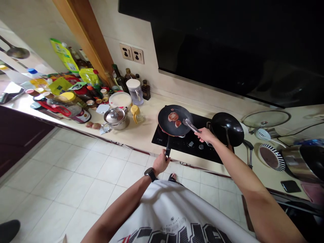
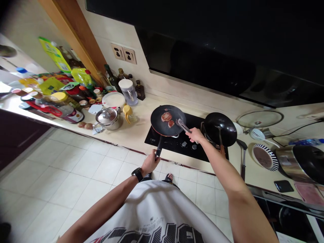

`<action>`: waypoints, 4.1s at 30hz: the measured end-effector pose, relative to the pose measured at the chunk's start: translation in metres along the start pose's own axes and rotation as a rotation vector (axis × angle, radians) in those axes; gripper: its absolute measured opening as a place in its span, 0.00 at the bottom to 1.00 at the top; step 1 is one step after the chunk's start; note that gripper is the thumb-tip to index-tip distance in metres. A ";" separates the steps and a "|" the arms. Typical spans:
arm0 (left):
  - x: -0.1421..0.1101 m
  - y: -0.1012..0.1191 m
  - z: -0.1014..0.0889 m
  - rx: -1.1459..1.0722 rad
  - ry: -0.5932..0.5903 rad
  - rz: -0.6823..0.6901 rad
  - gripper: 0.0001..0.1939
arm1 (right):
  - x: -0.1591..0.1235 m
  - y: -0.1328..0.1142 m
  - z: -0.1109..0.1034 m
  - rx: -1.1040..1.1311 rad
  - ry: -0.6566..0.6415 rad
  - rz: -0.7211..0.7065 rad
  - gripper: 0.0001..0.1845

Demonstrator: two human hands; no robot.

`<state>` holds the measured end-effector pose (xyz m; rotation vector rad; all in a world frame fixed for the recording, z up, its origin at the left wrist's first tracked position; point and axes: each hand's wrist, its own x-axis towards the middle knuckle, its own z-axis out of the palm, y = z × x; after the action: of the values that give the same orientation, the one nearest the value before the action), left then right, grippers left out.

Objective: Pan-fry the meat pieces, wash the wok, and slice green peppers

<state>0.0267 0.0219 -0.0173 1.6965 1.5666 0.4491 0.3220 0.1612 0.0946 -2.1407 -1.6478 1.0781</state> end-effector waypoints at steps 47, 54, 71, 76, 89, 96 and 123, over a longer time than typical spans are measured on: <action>0.001 -0.003 0.007 -0.018 0.040 0.028 0.19 | -0.015 0.007 0.019 0.194 -0.041 -0.059 0.08; 0.000 -0.003 0.005 -0.011 0.032 0.014 0.19 | -0.028 0.026 0.036 0.146 0.073 -0.162 0.12; -0.004 -0.007 0.007 -0.010 0.074 0.019 0.23 | -0.060 0.048 0.054 -0.003 0.080 -0.120 0.15; -0.005 -0.009 0.009 -0.027 0.072 0.025 0.22 | -0.054 0.024 0.047 -0.211 0.101 -0.113 0.19; -0.007 -0.009 0.008 -0.045 0.040 0.030 0.21 | -0.011 -0.047 0.039 -0.653 0.187 -0.250 0.17; -0.006 -0.013 0.008 -0.071 0.035 0.036 0.21 | -0.003 -0.052 0.034 -0.601 0.215 -0.271 0.14; 0.000 -0.017 0.008 -0.086 0.019 0.043 0.19 | -0.122 0.058 0.112 1.241 -0.020 -0.032 0.30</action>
<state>0.0213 0.0189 -0.0348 1.6676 1.5050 0.5485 0.2781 0.0027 0.0316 -1.2349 -0.6129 1.5149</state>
